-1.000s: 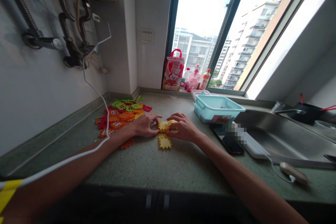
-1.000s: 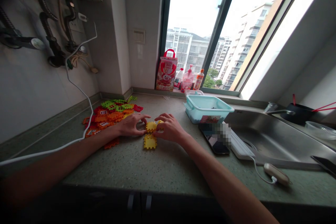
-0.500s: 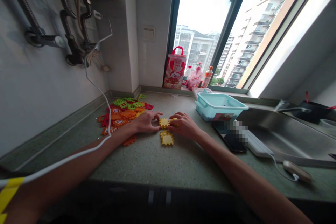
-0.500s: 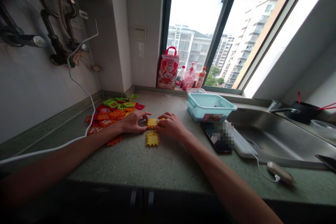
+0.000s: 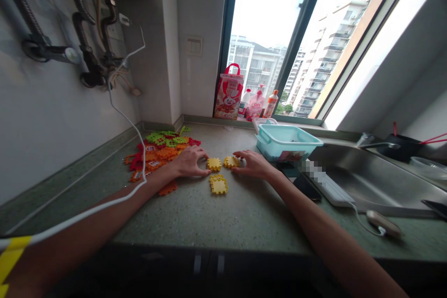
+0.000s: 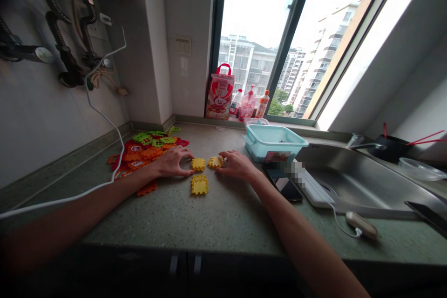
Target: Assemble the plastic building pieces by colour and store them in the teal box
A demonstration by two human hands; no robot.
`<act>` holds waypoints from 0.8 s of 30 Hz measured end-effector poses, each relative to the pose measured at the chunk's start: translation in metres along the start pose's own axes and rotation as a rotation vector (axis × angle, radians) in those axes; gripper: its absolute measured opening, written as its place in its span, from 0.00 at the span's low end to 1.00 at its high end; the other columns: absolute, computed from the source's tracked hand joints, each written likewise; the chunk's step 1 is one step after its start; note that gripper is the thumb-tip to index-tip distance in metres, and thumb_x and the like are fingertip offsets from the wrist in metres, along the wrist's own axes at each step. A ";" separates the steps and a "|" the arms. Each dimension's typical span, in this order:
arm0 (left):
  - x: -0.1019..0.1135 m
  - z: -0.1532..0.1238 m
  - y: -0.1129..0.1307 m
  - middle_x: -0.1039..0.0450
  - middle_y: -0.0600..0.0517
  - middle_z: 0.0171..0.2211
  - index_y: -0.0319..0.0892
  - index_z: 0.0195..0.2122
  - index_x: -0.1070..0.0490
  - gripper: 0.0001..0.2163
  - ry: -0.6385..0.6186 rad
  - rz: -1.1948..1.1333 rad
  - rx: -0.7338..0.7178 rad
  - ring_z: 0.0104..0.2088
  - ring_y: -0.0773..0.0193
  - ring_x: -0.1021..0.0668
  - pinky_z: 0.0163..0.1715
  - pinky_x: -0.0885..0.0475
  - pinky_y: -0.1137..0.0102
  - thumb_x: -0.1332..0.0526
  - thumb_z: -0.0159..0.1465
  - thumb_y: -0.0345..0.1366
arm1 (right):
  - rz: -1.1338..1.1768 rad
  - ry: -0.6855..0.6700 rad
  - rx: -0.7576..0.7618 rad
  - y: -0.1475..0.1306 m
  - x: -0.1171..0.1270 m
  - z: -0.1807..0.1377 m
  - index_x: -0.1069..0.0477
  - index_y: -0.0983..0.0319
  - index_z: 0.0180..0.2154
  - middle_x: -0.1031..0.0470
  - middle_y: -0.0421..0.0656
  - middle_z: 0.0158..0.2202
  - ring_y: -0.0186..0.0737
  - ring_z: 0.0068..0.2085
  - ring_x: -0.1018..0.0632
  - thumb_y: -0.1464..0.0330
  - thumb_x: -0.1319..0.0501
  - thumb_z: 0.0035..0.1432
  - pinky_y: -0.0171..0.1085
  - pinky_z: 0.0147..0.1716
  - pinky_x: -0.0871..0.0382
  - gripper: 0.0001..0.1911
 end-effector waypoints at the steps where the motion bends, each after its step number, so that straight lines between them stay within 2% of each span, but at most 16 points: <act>1: 0.000 0.000 0.001 0.21 0.45 0.49 0.45 0.45 0.20 0.22 -0.002 -0.004 -0.001 0.52 0.48 0.23 0.60 0.33 0.56 0.29 0.57 0.55 | 0.006 -0.022 -0.009 0.003 -0.003 0.000 0.22 0.60 0.55 0.17 0.50 0.48 0.52 0.46 0.17 0.52 0.27 0.55 0.45 0.47 0.24 0.30; 7: 0.001 0.001 0.003 0.20 0.47 0.47 0.45 0.42 0.21 0.19 -0.020 -0.018 -0.006 0.50 0.49 0.23 0.58 0.32 0.57 0.30 0.59 0.54 | 0.068 -0.055 0.007 0.006 -0.005 0.003 0.19 0.59 0.50 0.17 0.47 0.45 0.47 0.44 0.18 0.52 0.31 0.58 0.40 0.45 0.26 0.23; 15: -0.001 0.000 0.000 0.20 0.48 0.47 0.46 0.43 0.20 0.18 -0.014 -0.024 -0.005 0.50 0.51 0.23 0.57 0.32 0.59 0.30 0.59 0.53 | 0.056 0.006 -0.038 -0.002 -0.002 0.006 0.19 0.59 0.50 0.16 0.46 0.44 0.47 0.44 0.18 0.48 0.33 0.60 0.40 0.46 0.28 0.25; 20: 0.000 0.001 0.001 0.20 0.48 0.45 0.45 0.42 0.21 0.18 -0.012 -0.039 -0.010 0.48 0.52 0.23 0.53 0.31 0.61 0.30 0.59 0.52 | -0.013 -0.031 -0.069 -0.009 -0.006 0.007 0.17 0.57 0.45 0.16 0.46 0.42 0.47 0.41 0.18 0.46 0.33 0.60 0.39 0.42 0.28 0.24; 24: -0.001 0.001 -0.001 0.21 0.48 0.45 0.46 0.42 0.21 0.18 -0.004 -0.041 -0.012 0.48 0.52 0.23 0.52 0.31 0.62 0.30 0.59 0.53 | -0.014 -0.012 -0.075 -0.009 -0.007 0.006 0.19 0.58 0.50 0.16 0.46 0.44 0.47 0.43 0.17 0.47 0.32 0.59 0.40 0.44 0.27 0.26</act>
Point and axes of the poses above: each hand's wrist, its own z-axis towards the middle knuckle, its own x-axis out of the back of the hand, y = z × x, the point moved 5 cm from there along z, towards the middle knuckle
